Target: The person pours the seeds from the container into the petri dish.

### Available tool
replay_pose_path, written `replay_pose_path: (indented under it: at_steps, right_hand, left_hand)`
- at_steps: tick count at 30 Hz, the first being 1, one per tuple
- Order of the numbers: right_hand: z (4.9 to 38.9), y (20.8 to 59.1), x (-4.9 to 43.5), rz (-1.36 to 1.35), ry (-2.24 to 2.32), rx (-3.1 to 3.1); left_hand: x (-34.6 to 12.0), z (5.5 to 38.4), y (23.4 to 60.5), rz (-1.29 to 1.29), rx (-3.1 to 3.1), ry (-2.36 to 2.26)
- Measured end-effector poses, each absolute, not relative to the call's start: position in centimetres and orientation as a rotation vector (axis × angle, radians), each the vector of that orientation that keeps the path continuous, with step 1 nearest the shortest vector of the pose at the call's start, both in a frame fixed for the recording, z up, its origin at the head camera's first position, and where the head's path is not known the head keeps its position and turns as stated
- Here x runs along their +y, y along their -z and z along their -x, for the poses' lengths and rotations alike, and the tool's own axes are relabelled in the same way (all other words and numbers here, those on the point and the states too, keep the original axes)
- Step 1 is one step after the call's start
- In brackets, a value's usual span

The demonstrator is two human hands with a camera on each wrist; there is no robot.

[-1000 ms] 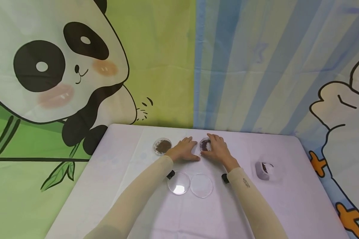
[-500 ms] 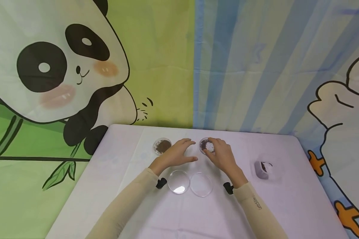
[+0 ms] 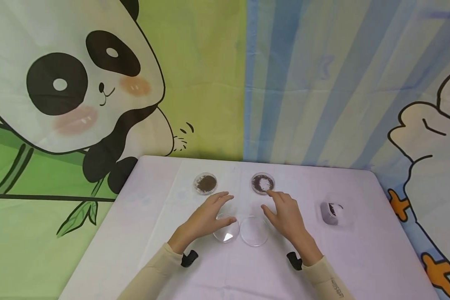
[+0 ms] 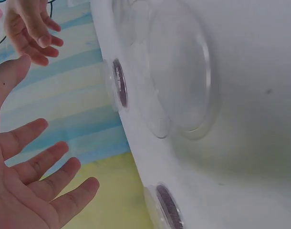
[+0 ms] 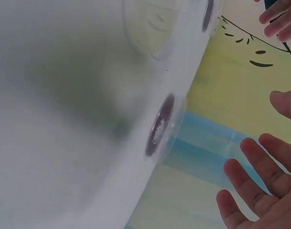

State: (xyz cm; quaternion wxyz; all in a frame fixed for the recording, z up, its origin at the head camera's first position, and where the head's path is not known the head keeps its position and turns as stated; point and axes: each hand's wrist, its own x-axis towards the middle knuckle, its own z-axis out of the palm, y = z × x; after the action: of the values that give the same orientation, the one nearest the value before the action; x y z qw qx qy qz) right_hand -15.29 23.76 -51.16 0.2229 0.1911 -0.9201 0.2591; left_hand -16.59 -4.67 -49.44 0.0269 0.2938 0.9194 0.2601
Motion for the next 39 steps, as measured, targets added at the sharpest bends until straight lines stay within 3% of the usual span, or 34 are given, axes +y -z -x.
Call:
replay_pose_path:
  at_steps: [16, 28, 39]
  right_hand:
    - [13.8, 51.8, 24.7, -0.505, -0.753, -2.452]
    - [12.8, 51.8, 28.9, -0.398, -0.712, -2.373]
    - [12.1, 52.2, 34.1, 0.001, -0.656, -2.379]
  left_hand:
    - [-6.5, 14.1, 51.1, -0.879, 2.854, -0.877]
    - [-8.2, 13.6, 53.2, -0.763, 2.843, -0.858]
    - [-8.5, 13.4, 54.1, -0.759, 2.846, -0.761]
